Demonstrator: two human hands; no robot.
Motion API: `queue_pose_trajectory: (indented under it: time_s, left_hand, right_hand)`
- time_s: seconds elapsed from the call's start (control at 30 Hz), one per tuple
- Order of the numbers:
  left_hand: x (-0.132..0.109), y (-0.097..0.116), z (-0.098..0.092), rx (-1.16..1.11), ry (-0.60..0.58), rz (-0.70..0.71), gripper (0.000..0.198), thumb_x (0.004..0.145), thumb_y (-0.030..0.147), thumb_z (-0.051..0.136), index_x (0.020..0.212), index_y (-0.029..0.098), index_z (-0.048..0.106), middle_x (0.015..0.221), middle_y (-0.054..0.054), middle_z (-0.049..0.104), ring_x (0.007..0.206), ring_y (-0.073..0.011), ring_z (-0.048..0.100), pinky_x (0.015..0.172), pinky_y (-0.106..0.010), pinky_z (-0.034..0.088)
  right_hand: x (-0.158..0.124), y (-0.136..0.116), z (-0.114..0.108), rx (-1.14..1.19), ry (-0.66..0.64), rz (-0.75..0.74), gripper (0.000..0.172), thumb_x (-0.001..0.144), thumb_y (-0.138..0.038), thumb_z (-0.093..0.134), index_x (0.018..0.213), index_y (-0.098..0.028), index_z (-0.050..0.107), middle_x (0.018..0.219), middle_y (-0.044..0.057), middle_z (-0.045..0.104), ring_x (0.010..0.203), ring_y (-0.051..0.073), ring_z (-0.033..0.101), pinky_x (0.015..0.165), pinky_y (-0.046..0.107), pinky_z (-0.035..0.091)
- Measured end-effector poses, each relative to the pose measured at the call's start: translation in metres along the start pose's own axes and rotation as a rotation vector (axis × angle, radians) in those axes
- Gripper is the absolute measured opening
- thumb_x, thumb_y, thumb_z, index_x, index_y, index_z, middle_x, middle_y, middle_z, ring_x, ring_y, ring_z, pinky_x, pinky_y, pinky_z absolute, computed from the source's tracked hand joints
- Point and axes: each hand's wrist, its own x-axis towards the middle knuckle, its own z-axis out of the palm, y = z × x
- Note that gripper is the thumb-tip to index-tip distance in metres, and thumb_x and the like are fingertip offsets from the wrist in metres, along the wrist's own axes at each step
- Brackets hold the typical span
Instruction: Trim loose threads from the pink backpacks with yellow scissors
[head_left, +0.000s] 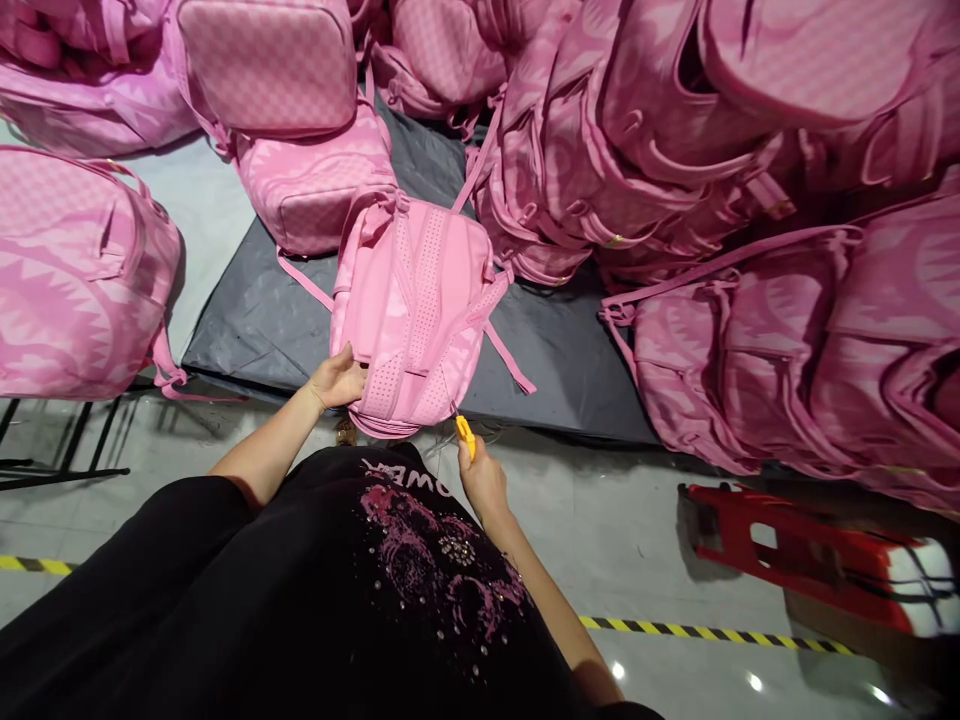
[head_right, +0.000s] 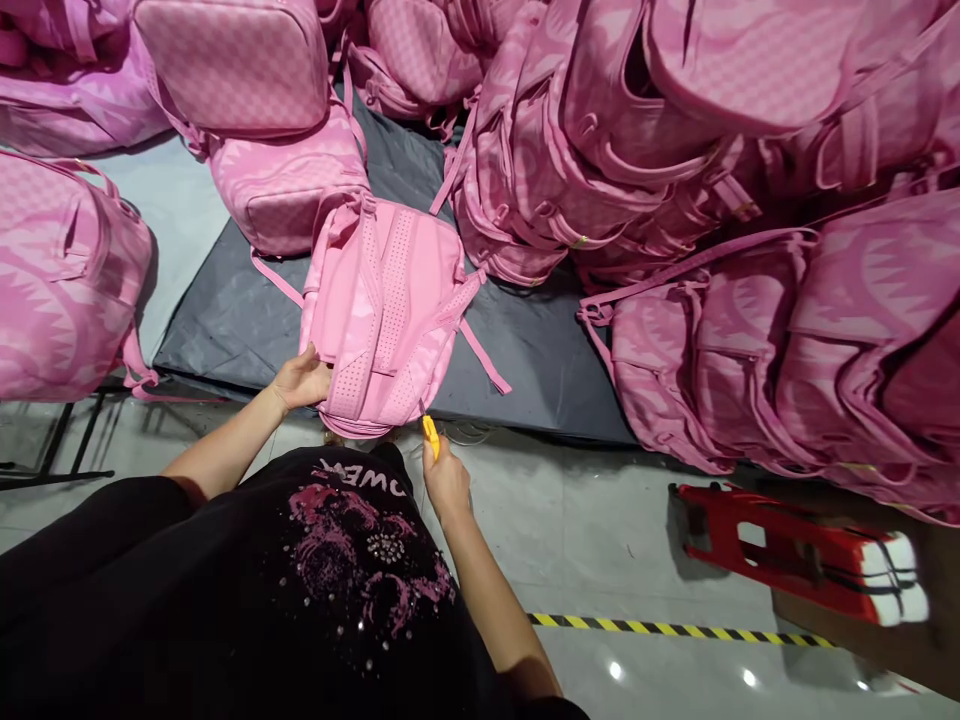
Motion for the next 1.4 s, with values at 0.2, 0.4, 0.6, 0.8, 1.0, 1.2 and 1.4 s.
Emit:
queue_pose_trajectory:
  time_s: [0.2, 0.4, 0.6, 0.8, 1.0, 1.2, 1.4]
  left_hand:
    - [0.016, -0.012, 0.007, -0.052, -0.005, 0.056, 0.083, 0.088, 0.067, 0.049, 0.143, 0.005, 0.045, 0.132, -0.026, 0.061, 0.133, -0.0388, 0.052, 0.112, -0.06, 0.034]
    - [0.027, -0.013, 0.013, -0.085, -0.024, 0.019, 0.087, 0.087, 0.072, 0.046, 0.143, 0.005, 0.045, 0.134, -0.027, 0.06, 0.136, -0.0397, 0.049, 0.112, -0.061, 0.032]
    - [0.033, -0.014, 0.011, -0.108, -0.027, 0.016, 0.087, 0.087, 0.071, 0.046, 0.142, 0.005, 0.045, 0.133, -0.027, 0.06, 0.135, -0.0402, 0.049, 0.112, -0.062, 0.031]
    - [0.041, -0.012, 0.012, -0.114, -0.041, -0.01, 0.085, 0.086, 0.071, 0.047, 0.137, 0.003, 0.048, 0.128, -0.027, 0.063, 0.132, -0.0391, 0.052, 0.111, -0.06, 0.034]
    - [0.014, -0.014, 0.051, 0.618, 0.417, -0.162, 0.069, 0.082, 0.064, 0.058, 0.125, 0.011, 0.056, 0.117, -0.021, 0.068, 0.125, -0.0393, 0.057, 0.107, -0.059, 0.04]
    - [0.0, -0.058, 0.082, 1.968, 0.256, 0.436, 0.071, 0.084, 0.033, 0.063, 0.15, 0.019, 0.04, 0.162, -0.018, 0.027, 0.151, -0.0373, 0.02, 0.121, -0.058, 0.015]
    - [0.076, -0.084, 0.066, 2.441, 0.026, 0.202, 0.083, 0.08, 0.017, 0.06, 0.156, 0.008, 0.028, 0.158, -0.033, 0.021, 0.149, -0.0495, 0.015, 0.113, -0.073, 0.003]
  right_hand:
    - [-0.007, 0.006, -0.001, 0.095, 0.014, 0.039, 0.044, 0.104, -0.045, 0.028, 0.126, -0.018, 0.055, 0.095, 0.012, 0.072, 0.085, 0.024, 0.069, 0.063, 0.027, 0.036]
    - [0.004, 0.005, -0.003, 0.156, 0.037, 0.102, 0.045, 0.104, -0.042, 0.027, 0.13, -0.017, 0.054, 0.1, 0.013, 0.072, 0.09, 0.025, 0.069, 0.067, 0.029, 0.04]
    - [-0.036, 0.022, 0.005, 0.23, 0.047, 0.128, 0.048, 0.102, -0.044, 0.026, 0.127, -0.016, 0.056, 0.093, 0.012, 0.072, 0.085, 0.025, 0.069, 0.068, 0.029, 0.042]
    - [-0.08, 0.021, 0.047, 0.399, -0.071, 0.14, 0.055, 0.099, -0.05, 0.025, 0.122, -0.016, 0.062, 0.089, 0.011, 0.073, 0.085, 0.026, 0.069, 0.068, 0.029, 0.045]
    - [-0.051, -0.002, 0.055, 0.386, -0.197, 0.124, 0.048, 0.1, -0.049, 0.031, 0.124, -0.019, 0.061, 0.1, 0.011, 0.074, 0.093, 0.025, 0.07, 0.071, 0.028, 0.045]
    - [-0.052, -0.017, 0.051, 0.471, -0.162, 0.063, 0.042, 0.102, -0.046, 0.033, 0.112, -0.019, 0.064, 0.098, 0.009, 0.074, 0.094, 0.022, 0.069, 0.073, 0.027, 0.044]
    - [-0.046, -0.024, 0.048, 0.583, -0.075, 0.069, 0.035, 0.1, -0.038, 0.039, 0.109, -0.02, 0.067, 0.103, 0.008, 0.074, 0.095, 0.02, 0.068, 0.077, 0.026, 0.046]
